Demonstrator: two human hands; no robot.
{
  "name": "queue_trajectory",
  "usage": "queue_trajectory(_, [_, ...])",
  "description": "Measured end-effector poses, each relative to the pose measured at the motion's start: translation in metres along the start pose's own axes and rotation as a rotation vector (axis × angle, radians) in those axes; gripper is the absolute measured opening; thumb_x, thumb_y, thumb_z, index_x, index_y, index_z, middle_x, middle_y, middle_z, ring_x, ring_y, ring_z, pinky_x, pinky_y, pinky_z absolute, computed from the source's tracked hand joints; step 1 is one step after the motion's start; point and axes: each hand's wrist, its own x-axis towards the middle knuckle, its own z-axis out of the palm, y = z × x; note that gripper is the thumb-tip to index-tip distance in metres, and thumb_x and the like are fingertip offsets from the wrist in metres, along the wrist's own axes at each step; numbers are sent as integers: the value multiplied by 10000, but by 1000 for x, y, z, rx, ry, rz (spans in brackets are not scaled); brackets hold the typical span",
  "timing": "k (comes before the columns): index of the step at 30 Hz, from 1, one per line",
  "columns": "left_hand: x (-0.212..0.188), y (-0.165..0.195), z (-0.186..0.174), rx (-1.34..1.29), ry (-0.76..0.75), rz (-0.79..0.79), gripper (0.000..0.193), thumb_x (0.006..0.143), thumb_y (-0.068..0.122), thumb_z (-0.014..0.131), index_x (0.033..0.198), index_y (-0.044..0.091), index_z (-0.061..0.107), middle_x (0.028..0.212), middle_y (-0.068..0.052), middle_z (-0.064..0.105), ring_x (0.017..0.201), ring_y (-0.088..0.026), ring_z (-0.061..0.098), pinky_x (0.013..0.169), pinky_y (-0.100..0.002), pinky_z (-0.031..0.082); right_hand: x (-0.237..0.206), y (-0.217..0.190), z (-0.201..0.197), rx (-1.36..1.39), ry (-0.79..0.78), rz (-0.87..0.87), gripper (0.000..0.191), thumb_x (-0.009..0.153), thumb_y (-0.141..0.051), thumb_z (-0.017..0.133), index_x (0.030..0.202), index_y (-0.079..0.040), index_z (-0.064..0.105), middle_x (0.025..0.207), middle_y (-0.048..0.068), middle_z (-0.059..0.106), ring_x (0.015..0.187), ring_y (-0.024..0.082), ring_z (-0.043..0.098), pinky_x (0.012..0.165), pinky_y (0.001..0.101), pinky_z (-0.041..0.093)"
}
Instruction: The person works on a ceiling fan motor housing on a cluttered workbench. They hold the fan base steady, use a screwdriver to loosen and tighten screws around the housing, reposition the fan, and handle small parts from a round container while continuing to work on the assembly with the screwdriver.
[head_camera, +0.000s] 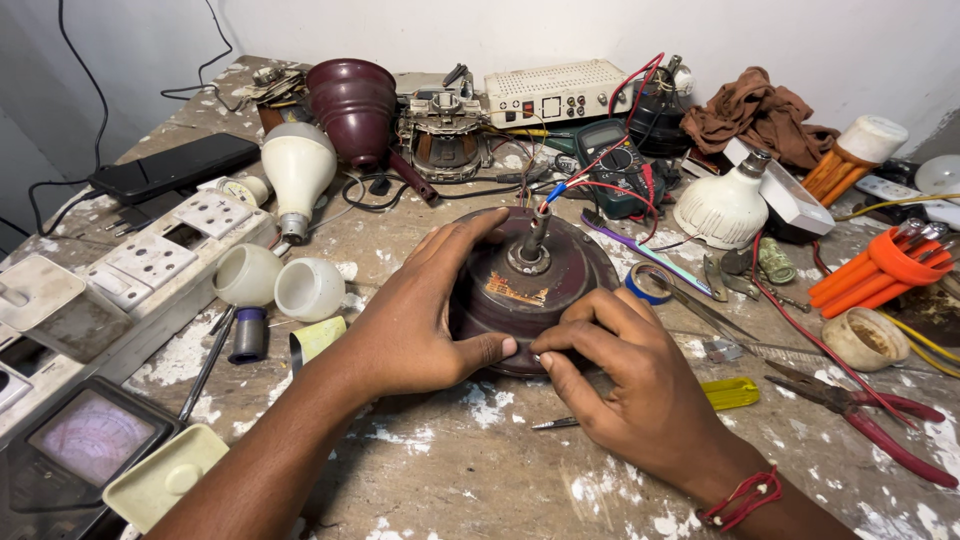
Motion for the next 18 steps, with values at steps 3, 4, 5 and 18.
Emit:
queue_trajectory(3, [0, 1, -1, -4, -9, -28, 1052, 632, 205, 889, 1536, 94, 362, 1444, -176, 536, 1375, -343, 510, 1145, -430, 381, 0, 0, -1, -12, 18, 11, 175, 808, -195, 806, 879, -63, 714, 909, 72, 626, 903, 242, 630, 774, 386, 505])
queue_trajectory(4, [0, 2, -1, -3, -9, -29, 1054, 632, 207, 890, 1535, 94, 359, 1444, -178, 532, 1372, -342, 511, 1144, -430, 382, 0, 1, -2, -7, 17, 18, 162, 819, -187, 800, 895, -67, 723, 912, 70, 627, 907, 242, 631, 777, 389, 503])
queue_trajectory(5, [1, 2, -1, -2, -10, -28, 1056, 631, 209, 890, 1535, 93, 356, 1445, -180, 529, 1370, -342, 512, 1144, -430, 384, 0, 2, -4, -2, 16, 27, 149, 831, -179, 793, 911, -70, 731, 914, 68, 628, 911, 241, 633, 780, 391, 502])
queue_trajectory(18, [6, 9, 7, -39, -21, -48, 1019, 640, 153, 877, 1519, 78, 367, 1458, -146, 545, 1368, -283, 535, 1127, -398, 397, -9, 7, -10, 49, 37, -44, 82, 893, -146, 728, 956, -97, 747, 929, 49, 605, 909, 239, 570, 825, 393, 453])
